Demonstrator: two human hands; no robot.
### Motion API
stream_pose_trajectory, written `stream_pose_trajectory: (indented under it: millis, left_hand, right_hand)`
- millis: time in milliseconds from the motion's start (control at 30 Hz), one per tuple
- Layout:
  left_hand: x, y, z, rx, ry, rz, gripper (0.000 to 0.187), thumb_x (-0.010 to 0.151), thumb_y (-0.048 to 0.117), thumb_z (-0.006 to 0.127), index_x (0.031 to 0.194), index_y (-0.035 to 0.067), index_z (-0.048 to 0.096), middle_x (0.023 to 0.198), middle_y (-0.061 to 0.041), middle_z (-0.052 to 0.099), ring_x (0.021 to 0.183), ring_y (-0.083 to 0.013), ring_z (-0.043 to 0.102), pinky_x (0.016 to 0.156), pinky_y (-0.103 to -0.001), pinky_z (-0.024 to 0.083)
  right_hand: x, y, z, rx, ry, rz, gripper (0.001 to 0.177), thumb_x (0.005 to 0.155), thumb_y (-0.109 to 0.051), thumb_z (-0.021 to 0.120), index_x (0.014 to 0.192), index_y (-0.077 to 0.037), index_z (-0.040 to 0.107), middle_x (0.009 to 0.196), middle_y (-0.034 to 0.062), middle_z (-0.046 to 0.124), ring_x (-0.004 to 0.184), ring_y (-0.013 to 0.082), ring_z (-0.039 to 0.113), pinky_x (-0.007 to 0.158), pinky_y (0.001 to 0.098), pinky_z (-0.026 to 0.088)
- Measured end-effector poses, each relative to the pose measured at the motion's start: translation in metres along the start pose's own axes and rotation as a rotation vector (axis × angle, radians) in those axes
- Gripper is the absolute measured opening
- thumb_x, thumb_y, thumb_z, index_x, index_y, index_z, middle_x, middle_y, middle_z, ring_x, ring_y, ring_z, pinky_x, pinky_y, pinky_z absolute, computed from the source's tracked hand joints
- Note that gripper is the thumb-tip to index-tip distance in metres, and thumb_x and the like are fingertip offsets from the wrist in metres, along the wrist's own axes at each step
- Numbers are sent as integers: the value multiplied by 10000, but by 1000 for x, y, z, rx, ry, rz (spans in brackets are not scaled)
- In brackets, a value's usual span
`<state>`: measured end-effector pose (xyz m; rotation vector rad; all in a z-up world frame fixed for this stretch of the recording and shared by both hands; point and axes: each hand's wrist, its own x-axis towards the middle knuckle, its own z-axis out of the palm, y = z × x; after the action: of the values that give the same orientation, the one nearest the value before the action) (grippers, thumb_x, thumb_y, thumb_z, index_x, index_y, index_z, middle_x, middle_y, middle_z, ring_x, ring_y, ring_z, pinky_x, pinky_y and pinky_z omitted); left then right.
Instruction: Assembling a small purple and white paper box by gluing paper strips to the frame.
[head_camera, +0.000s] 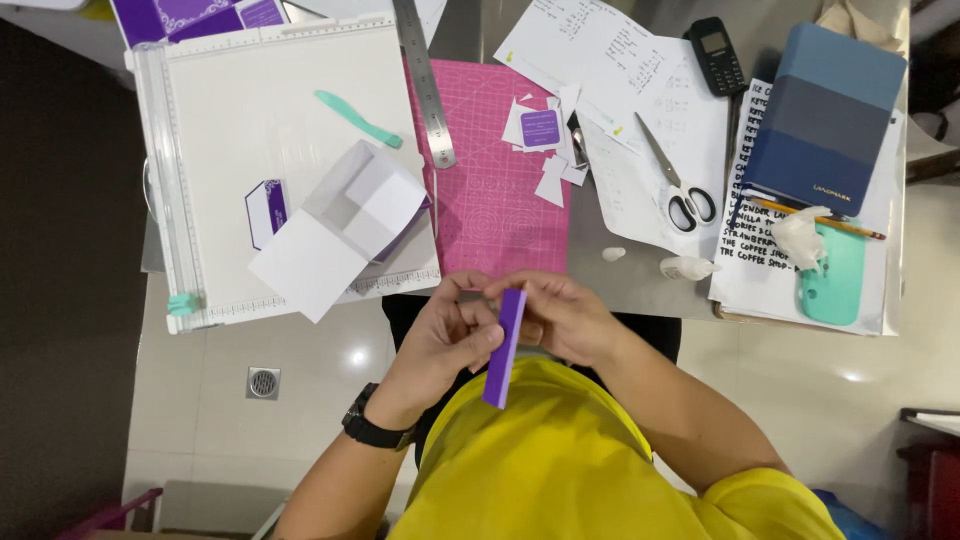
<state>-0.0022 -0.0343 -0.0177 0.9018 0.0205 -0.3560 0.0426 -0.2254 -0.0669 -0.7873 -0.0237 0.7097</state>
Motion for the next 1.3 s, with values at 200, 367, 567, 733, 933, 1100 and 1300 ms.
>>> stream_pose_trajectory:
  millis: [200, 367, 567, 733, 933, 1100, 1300]
  left_hand:
    - [-6, 74, 22, 838, -202, -272, 596, 861, 313, 775, 1285, 57, 443, 830, -146, 748, 704, -285, 694, 625, -385, 536]
    - [-3, 101, 39, 1140, -249, -386, 557, 871, 316, 741, 1270, 56, 452, 850, -162, 758, 750, -355, 738, 632, -396, 542]
    - [-29, 136, 19, 1091, -127, -151, 521, 891, 185, 682, 1332, 13, 462, 971, -182, 765, 927, -394, 748, 791, -473, 561]
    - [-77, 148, -45, 1282, 584, 670, 405, 1061, 135, 590, 1388, -18, 408, 1351, -207, 480, 1210, -324, 567, 983, -396, 498]
    - [-68, 79, -99, 1138, 755, 516, 825, 943, 91, 722, 1544, -10, 166, 1453, -249, 341, 1295, -451, 373, 1071, -539, 346]
    - [-55, 43, -94, 1106, 723, 560, 1273, 773, 162, 903, 1586, 13, -65, 1607, -299, 127, 1382, -509, 306, 1159, -573, 285]
    - [-34, 42, -97, 1160, 864, 592, 1164, 745, 204, 963, 1625, 110, 207, 1626, -272, 152, 1490, -544, 255, 1216, -643, 233]
  right_hand:
    - [17, -97, 35, -618, -525, 210, 430, 1045, -373, 567, 1098, -4, 782, 1061, 139, 760, 1019, 265, 730, 955, 427, 555]
    - [22, -116, 81, -1145, -650, 260, 197, 846, -198, 823, 1034, -140, 807, 909, 12, 811, 855, 156, 769, 825, 333, 591]
    - [18, -116, 83, -1171, -605, 156, 179, 875, -153, 777, 1048, -118, 805, 900, 58, 788, 838, 190, 731, 803, 375, 585]
    - [10, -99, 61, -803, -302, 127, 98, 966, -111, 711, 1036, -46, 730, 897, 10, 675, 788, 86, 583, 713, 222, 454]
    - [46, -69, 61, -721, -79, -87, 234, 921, -43, 742, 1148, -3, 701, 948, 95, 732, 840, 126, 663, 768, 260, 549]
    - [75, -71, 81, -739, -92, -267, 794, 892, 132, 689, 1569, -127, 365, 923, 105, 684, 840, 205, 674, 776, 309, 550]
    - [88, -86, 101, -799, -37, -342, 951, 921, 166, 638, 1660, -218, 178, 1089, 111, 685, 887, 135, 650, 805, 230, 513]
